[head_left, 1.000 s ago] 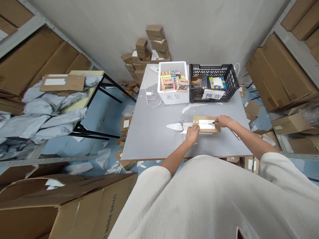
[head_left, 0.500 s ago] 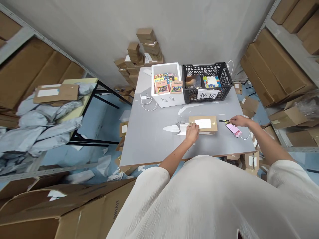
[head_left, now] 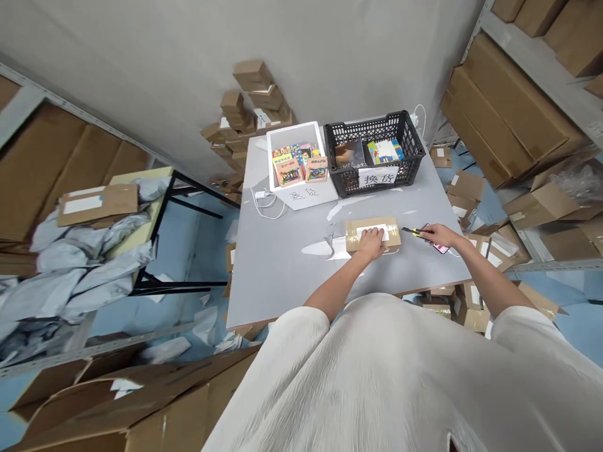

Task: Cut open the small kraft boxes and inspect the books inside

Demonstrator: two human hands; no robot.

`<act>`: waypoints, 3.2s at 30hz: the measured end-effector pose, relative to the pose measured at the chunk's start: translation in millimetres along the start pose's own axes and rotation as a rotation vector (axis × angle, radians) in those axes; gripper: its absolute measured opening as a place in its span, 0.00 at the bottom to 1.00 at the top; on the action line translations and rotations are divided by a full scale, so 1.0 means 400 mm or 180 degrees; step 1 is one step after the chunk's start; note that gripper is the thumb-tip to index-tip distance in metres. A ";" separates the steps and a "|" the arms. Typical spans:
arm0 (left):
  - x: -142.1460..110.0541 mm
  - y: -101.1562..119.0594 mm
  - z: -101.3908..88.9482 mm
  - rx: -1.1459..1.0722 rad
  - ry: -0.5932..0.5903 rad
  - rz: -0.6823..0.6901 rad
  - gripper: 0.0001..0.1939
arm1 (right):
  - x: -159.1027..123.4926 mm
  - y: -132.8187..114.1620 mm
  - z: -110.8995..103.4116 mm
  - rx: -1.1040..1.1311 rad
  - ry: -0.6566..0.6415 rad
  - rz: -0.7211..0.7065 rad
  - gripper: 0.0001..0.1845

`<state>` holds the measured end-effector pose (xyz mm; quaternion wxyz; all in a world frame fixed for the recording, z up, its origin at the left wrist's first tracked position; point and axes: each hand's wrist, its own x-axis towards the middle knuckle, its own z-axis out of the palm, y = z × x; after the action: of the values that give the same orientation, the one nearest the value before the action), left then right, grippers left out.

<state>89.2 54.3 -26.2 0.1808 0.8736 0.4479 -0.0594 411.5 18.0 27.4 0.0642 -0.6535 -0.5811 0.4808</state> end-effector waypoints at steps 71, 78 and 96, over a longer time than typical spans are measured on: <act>0.046 -0.006 0.004 0.0025 0.0550 -0.0185 0.37 | 0.014 0.037 0.115 -0.1489 0.0632 -0.1011 0.25; 0.038 -0.017 0.019 -0.0033 0.0555 -0.0133 0.39 | 0.021 0.048 0.148 -0.1509 0.0802 -0.0935 0.27; 0.032 -0.024 0.026 -0.0098 0.0471 -0.0133 0.38 | 0.041 0.096 0.137 -0.1398 0.1405 -0.0888 0.28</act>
<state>89.6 65.1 -41.6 0.1593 0.8631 0.4791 0.0085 397.5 -6.5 -35.3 0.1114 -0.6543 -0.7266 0.1778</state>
